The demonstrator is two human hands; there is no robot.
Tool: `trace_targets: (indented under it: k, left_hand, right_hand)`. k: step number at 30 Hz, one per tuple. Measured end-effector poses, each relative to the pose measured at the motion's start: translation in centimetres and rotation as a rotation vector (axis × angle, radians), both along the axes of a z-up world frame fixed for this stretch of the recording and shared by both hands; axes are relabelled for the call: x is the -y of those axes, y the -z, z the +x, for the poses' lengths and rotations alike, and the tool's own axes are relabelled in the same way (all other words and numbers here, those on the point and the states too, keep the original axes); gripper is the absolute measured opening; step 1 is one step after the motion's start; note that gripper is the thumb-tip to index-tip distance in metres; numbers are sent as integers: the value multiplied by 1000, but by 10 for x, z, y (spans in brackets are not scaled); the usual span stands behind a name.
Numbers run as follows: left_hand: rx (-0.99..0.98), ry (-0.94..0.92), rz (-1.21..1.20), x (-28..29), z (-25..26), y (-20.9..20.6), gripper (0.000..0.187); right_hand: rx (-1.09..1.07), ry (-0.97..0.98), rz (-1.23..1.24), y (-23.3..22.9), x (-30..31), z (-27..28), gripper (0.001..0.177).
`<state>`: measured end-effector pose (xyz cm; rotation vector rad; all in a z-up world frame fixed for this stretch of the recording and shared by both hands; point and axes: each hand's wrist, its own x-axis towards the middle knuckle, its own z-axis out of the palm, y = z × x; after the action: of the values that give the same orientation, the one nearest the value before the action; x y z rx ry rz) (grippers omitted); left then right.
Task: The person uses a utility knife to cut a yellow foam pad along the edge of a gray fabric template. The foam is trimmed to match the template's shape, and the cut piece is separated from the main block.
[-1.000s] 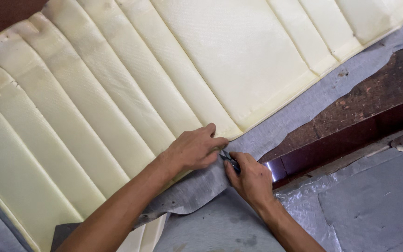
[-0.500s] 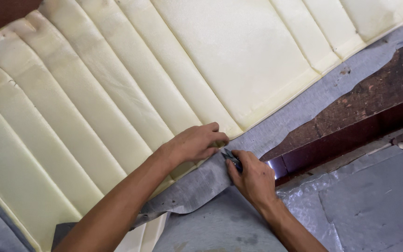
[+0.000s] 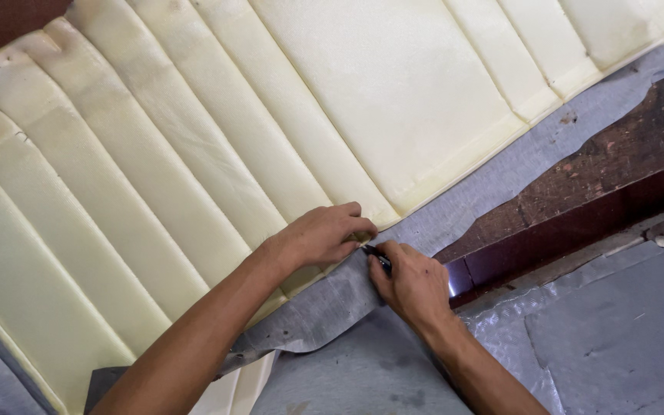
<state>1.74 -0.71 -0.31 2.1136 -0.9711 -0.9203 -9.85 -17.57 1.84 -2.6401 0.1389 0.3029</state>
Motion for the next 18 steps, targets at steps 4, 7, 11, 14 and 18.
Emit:
trace_targets:
  k: [4,7,11,14,18]
  left_hand:
    - [-12,-4,22,0,-1,2,30]
    - [12,-10,-11,0,-2,3,31]
    - [68,-21,-14,0,-6,3,27]
    - [84,-29,-17,-2,-8,2,26]
    - [118,-11,-37,-1,-12,2,26]
  right_hand:
    - [26,-40,-21,2,1,1,24]
    - [31,-65,-12,5,3,2,22]
    - [100,-85,1,3,6,-2,19]
    - [107,-46,30,-4,10,-13,20]
    - [39,26,60,-5,15,-17,28]
